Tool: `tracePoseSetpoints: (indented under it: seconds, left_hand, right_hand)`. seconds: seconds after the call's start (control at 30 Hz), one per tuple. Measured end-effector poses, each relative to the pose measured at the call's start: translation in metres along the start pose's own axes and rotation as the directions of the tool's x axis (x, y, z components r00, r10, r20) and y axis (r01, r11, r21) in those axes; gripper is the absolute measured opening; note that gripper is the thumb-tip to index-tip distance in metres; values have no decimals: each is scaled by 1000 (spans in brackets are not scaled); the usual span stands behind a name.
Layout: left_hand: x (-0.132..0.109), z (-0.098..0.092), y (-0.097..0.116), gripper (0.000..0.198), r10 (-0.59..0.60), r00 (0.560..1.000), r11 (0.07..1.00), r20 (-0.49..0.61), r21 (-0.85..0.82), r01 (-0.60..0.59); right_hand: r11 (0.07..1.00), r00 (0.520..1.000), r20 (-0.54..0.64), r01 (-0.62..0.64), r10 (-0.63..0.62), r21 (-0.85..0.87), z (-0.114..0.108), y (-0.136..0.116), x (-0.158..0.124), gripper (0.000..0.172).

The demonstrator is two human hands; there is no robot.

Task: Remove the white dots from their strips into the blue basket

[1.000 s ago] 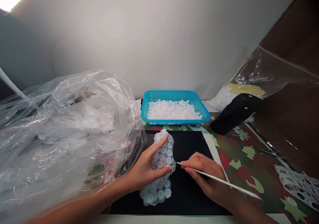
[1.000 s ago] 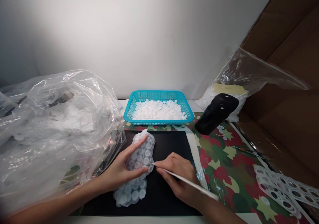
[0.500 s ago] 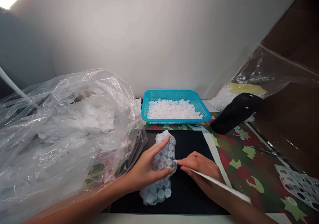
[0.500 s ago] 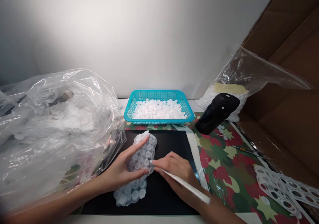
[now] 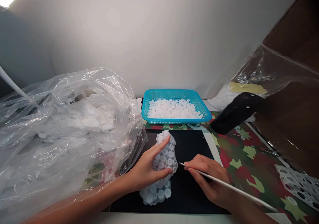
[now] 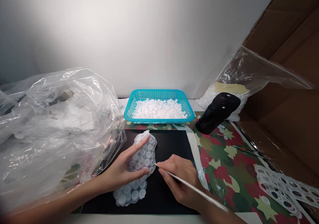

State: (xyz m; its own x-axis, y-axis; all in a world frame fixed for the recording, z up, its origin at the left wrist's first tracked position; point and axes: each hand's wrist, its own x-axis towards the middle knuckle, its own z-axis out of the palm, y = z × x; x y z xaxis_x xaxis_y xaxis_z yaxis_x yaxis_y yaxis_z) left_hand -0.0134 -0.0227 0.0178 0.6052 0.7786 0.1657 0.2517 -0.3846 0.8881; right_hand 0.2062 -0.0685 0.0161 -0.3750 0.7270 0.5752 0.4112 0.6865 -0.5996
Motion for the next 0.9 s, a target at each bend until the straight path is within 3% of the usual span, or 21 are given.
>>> tracePoseSetpoints:
  seconds: [0.17, 0.4, 0.7, 0.8, 0.9]
  left_hand:
    - [-1, 2, -1, 79, -5, 1000, 1000, -16, 1, 5]
    - [0, 2, 0, 79, -2, 1000, 1000, -15, 10, 3]
    - [0, 2, 1, 80, 42, 999, 999, 15, -23, -42]
    - [0, 2, 0, 80, 27, 1000, 999, -5, -23, -27]
    - [0, 1, -1, 81, -19, 1000, 1000, -22, -9, 19]
  right_hand:
    - [996, 993, 85, 86, -86, 11, 1, 3, -1, 30]
    - [994, 985, 129, 112, -111, -5, 4, 5, 3, 29]
    - [953, 976, 165, 180, -142, -242, 14, 11, 3, 22]
    - [979, 984, 140, 135, -114, -152, 8, 7, 1, 24]
    - [999, 999, 53, 8, -5, -51, -1, 0, 0, 24]
